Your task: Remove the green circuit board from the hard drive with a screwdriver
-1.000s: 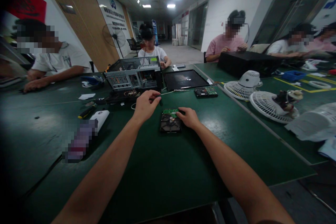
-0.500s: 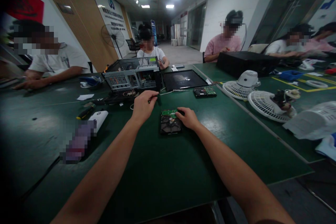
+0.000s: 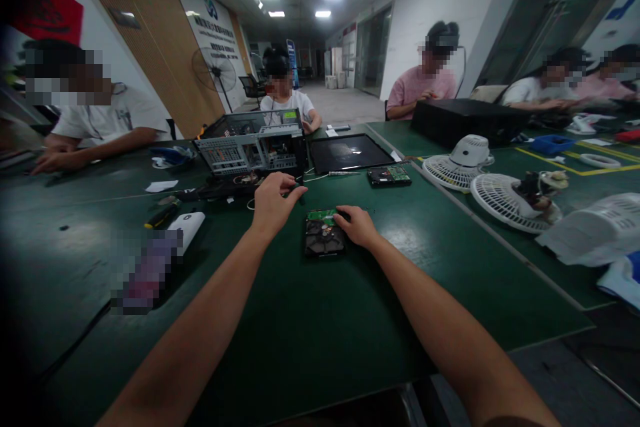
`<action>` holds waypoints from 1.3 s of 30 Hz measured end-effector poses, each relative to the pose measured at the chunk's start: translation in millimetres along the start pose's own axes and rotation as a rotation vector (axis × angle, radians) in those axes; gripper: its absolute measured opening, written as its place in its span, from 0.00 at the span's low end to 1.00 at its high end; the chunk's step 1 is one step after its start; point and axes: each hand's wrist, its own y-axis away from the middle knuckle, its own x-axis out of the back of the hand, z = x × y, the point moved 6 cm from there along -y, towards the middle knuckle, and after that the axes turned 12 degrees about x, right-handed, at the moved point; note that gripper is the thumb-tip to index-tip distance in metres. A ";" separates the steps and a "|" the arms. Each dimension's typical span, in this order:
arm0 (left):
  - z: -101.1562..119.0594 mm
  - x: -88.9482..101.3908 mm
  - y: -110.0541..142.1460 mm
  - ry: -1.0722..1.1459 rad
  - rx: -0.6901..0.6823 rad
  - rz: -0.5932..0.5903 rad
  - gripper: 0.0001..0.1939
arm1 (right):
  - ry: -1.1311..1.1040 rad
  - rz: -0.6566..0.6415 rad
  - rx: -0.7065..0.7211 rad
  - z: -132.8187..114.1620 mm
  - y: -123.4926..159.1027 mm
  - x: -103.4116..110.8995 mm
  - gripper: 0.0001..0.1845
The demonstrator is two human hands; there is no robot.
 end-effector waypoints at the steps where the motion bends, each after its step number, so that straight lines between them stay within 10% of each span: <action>1: -0.1 -0.1 0.0 0.003 0.000 0.001 0.08 | 0.001 0.002 0.002 -0.4 0.1 0.3 0.22; 39: 3.7 0.7 -1.0 -0.106 -0.050 -0.001 0.12 | -0.013 0.002 -0.011 -4.8 0.7 4.1 0.21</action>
